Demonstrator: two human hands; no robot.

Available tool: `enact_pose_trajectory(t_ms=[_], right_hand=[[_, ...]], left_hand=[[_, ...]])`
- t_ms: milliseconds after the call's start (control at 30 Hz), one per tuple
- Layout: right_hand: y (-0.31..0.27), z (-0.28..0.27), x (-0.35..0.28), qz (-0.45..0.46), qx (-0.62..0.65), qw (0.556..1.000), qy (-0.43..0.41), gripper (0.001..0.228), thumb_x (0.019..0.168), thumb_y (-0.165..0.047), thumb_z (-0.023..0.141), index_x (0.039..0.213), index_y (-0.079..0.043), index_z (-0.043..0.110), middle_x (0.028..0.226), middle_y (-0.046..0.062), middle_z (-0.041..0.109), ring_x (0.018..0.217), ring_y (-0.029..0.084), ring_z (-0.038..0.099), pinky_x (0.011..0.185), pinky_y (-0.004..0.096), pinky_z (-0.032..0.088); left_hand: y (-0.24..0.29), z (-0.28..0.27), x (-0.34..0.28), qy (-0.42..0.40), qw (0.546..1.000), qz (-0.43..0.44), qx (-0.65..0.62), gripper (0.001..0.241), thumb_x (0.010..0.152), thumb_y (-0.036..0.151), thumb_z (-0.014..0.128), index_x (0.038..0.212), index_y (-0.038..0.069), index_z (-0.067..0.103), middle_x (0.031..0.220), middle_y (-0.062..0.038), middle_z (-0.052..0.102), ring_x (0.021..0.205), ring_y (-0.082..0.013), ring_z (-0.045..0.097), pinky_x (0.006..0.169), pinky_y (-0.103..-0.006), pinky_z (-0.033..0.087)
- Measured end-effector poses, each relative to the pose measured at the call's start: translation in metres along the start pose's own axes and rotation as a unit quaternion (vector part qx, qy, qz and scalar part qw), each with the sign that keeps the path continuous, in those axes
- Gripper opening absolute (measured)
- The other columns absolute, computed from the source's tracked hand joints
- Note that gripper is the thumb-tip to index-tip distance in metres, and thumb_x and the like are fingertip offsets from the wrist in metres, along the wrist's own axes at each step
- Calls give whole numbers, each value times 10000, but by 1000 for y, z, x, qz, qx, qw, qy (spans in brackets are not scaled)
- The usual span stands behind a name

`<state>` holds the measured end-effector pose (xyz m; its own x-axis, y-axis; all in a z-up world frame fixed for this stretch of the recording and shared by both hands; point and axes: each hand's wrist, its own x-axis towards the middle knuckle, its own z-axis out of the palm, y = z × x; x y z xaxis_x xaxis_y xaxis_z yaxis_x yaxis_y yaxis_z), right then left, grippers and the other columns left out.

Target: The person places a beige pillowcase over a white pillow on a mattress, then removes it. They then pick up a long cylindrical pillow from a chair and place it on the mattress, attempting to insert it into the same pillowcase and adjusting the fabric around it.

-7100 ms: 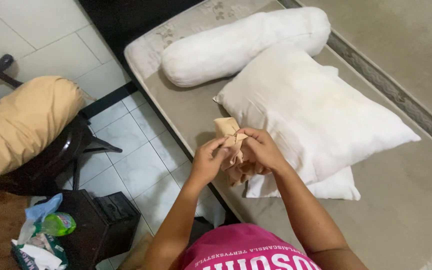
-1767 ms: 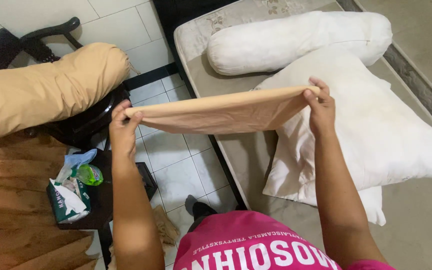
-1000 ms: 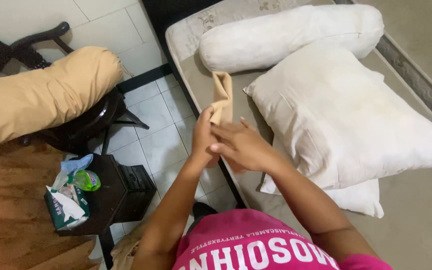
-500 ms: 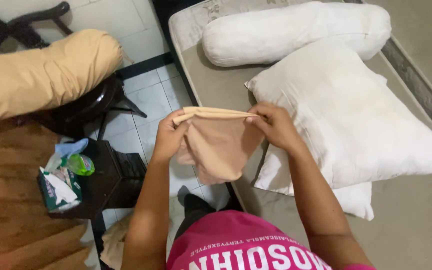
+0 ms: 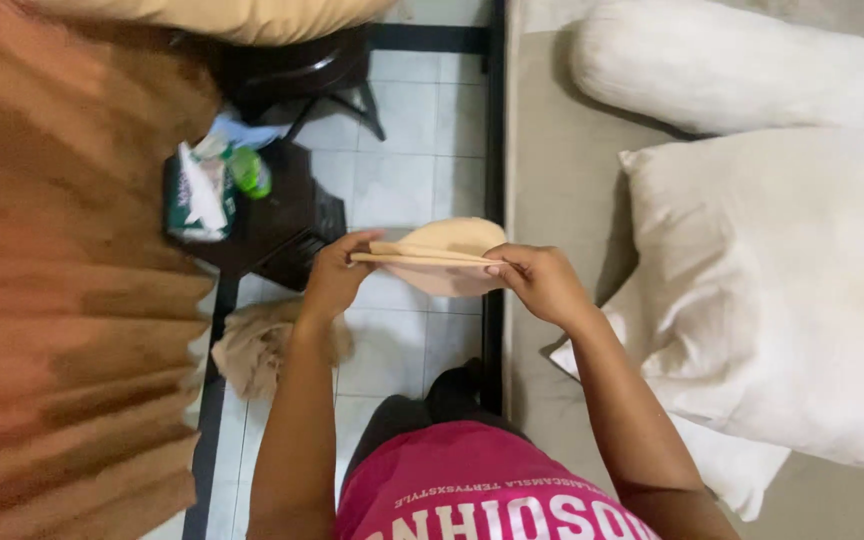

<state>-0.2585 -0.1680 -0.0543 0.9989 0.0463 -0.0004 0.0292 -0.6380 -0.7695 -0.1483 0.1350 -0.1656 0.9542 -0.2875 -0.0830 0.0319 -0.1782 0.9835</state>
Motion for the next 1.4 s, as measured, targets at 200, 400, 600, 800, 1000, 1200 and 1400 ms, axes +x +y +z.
enact_pose_trajectory(t_ms=[200, 400, 600, 800, 1000, 1200, 1400], right_hand=[[-64, 77, 5, -56, -34, 990, -123, 205, 968, -116, 619, 1123, -177, 738, 988, 173, 788, 977, 459, 711, 841, 568, 561], [-110, 210, 12, -29, -135, 968, -211, 211, 977, -168, 613, 1107, -255, 756, 921, 148, 792, 896, 423, 750, 802, 512, 598], [-126, 364, 36, -114, -189, 962, -161, 226, 1023, -231, 540, 1115, -332, 720, 1000, 59, 783, 977, 383, 734, 851, 527, 594], [-188, 406, 23, -261, -25, 964, -43, 345, 1013, -84, 543, 1195, -285, 756, 1135, 12, 768, 1138, 268, 691, 973, 407, 559], [-215, 424, -17, -201, -107, 949, -219, 315, 967, -46, 556, 1205, -141, 740, 1206, 151, 740, 1172, 405, 665, 999, 549, 547], [-129, 468, -33, -73, -136, 880, -449, 260, 980, -240, 616, 1216, -228, 725, 1151, 123, 773, 1088, 386, 718, 947, 528, 571], [-124, 438, -1, -26, -100, 919, -380, 267, 998, -272, 597, 1236, -234, 711, 1162, 116, 771, 1124, 401, 695, 952, 548, 553]], left_hand=[[-37, -111, -72, 47, 986, -51, 152, 307, 811, 7, 729, 1072, 157, 792, 942, -54, 779, 945, -220, 715, 855, -361, 539], [-61, -202, -190, 140, 974, -55, 167, 266, 669, 64, 715, 920, 67, 804, 966, -119, 781, 959, -296, 728, 818, -379, 548], [-173, -279, -239, 278, 908, -217, 228, 277, 826, 205, 672, 1084, 209, 774, 1010, -108, 756, 1051, -342, 705, 923, -436, 539], [-108, -322, -300, 341, 934, 8, 110, 190, 758, -76, 682, 933, -63, 610, 1411, -247, 593, 1315, -458, 541, 1094, -519, 441], [-192, -335, -358, 279, 929, -131, 206, 247, 790, 136, 764, 1027, 92, 711, 1281, -94, 656, 1247, -321, 612, 1049, -440, 497], [-271, -312, -404, 115, 904, -371, 178, 518, 944, 443, 705, 1412, 246, 602, 1509, -28, 553, 1416, -223, 497, 1176, -393, 400], [-238, -288, -364, 145, 923, -323, 152, 497, 970, 468, 679, 1415, 259, 608, 1449, -28, 591, 1342, -233, 566, 1128, -394, 458]])
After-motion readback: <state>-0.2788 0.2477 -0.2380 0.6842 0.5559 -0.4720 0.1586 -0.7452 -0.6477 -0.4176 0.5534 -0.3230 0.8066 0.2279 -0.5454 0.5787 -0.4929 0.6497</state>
